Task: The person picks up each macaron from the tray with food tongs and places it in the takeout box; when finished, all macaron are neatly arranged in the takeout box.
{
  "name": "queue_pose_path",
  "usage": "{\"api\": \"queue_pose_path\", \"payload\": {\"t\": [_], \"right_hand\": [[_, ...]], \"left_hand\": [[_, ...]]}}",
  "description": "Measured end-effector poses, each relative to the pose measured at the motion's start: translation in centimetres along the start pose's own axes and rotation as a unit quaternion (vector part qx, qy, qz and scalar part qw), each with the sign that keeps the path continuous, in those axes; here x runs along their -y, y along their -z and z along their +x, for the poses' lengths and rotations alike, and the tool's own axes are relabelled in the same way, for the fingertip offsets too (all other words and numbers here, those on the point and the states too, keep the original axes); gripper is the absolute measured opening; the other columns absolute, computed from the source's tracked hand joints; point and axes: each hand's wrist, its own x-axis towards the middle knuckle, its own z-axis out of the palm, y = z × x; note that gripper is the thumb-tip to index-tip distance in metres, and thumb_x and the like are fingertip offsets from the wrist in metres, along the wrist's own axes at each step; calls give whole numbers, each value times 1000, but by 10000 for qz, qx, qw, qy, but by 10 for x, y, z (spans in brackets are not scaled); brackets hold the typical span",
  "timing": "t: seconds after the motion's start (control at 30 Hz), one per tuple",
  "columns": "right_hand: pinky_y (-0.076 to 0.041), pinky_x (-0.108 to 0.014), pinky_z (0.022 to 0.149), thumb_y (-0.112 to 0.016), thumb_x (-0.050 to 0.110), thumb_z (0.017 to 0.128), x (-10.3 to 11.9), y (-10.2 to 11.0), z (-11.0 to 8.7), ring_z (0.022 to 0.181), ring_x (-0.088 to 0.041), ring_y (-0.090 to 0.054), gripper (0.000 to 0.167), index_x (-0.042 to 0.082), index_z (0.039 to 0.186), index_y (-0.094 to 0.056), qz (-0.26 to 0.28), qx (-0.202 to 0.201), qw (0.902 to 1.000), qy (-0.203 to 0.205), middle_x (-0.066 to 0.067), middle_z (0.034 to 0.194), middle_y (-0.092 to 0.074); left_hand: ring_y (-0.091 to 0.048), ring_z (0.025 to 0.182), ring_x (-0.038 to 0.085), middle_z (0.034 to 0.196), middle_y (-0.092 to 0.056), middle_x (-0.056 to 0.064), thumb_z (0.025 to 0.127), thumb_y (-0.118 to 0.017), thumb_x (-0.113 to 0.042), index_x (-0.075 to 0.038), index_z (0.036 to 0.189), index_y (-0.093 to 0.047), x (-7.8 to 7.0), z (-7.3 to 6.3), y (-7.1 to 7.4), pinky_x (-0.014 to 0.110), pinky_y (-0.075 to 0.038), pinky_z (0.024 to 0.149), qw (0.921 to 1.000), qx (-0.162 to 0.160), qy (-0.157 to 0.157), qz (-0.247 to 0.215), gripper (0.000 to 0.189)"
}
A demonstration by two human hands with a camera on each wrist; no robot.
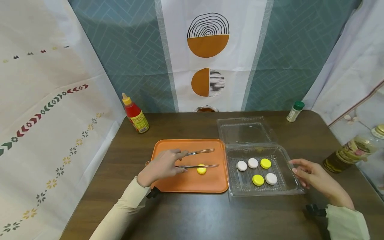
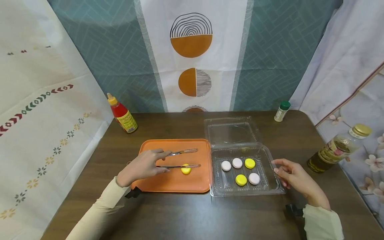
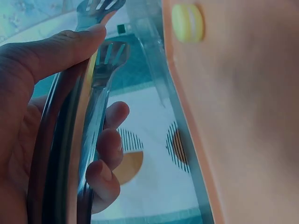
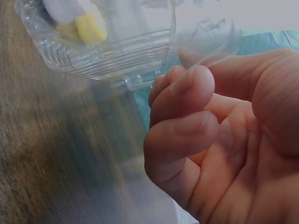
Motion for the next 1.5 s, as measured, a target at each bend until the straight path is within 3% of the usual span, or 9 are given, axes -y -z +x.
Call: {"api": "queue_pose_path", "payload": {"t": [0.27, 0.63, 1.07, 1.5], "right_hand": [[-46, -34, 45, -52, 8, 106, -1, 0, -2, 51, -17, -50, 31, -11, 130, -46, 29, -41, 10000, -45, -7, 63, -52], [-45, -34, 46, -50, 9, 107, 0, 3, 4, 50, -19, -49, 35, -13, 134, -44, -41, 15, 10000, -86, -8, 62, -51], [-45, -33, 46, -50, 6, 107, 1, 1, 2, 50, -19, -48, 36, -15, 135, -42, -26, -21, 9999, -95, -9, 63, -50], [-45, -33, 47, -50, 5, 107, 3, -1, 1, 50, -19, -48, 37, -16, 136, -43, -124, -102, 9997, -179, -8, 63, -49]], "left_hand": [[-43, 57, 9, 91, -64, 6, 83, -86, -32, -9, 131, -67, 10, -13, -4, 24, -39, 50, 9998, 137, 142, 14, 57], [-40, 60, 10, 82, -58, 2, 82, -87, -30, -8, 127, -69, 21, -28, -14, 24, -35, 50, 9994, 179, 125, 250, 53], [-44, 61, 10, 80, -60, 0, 83, -86, -24, -9, 122, -72, 21, -28, -20, 24, -39, 52, 9987, 461, 136, 157, 45], [-47, 62, 8, 80, -59, -8, 85, -84, -19, -10, 120, -73, 19, -28, -17, 23, -43, 56, 9989, 421, 53, 180, 37]]}}
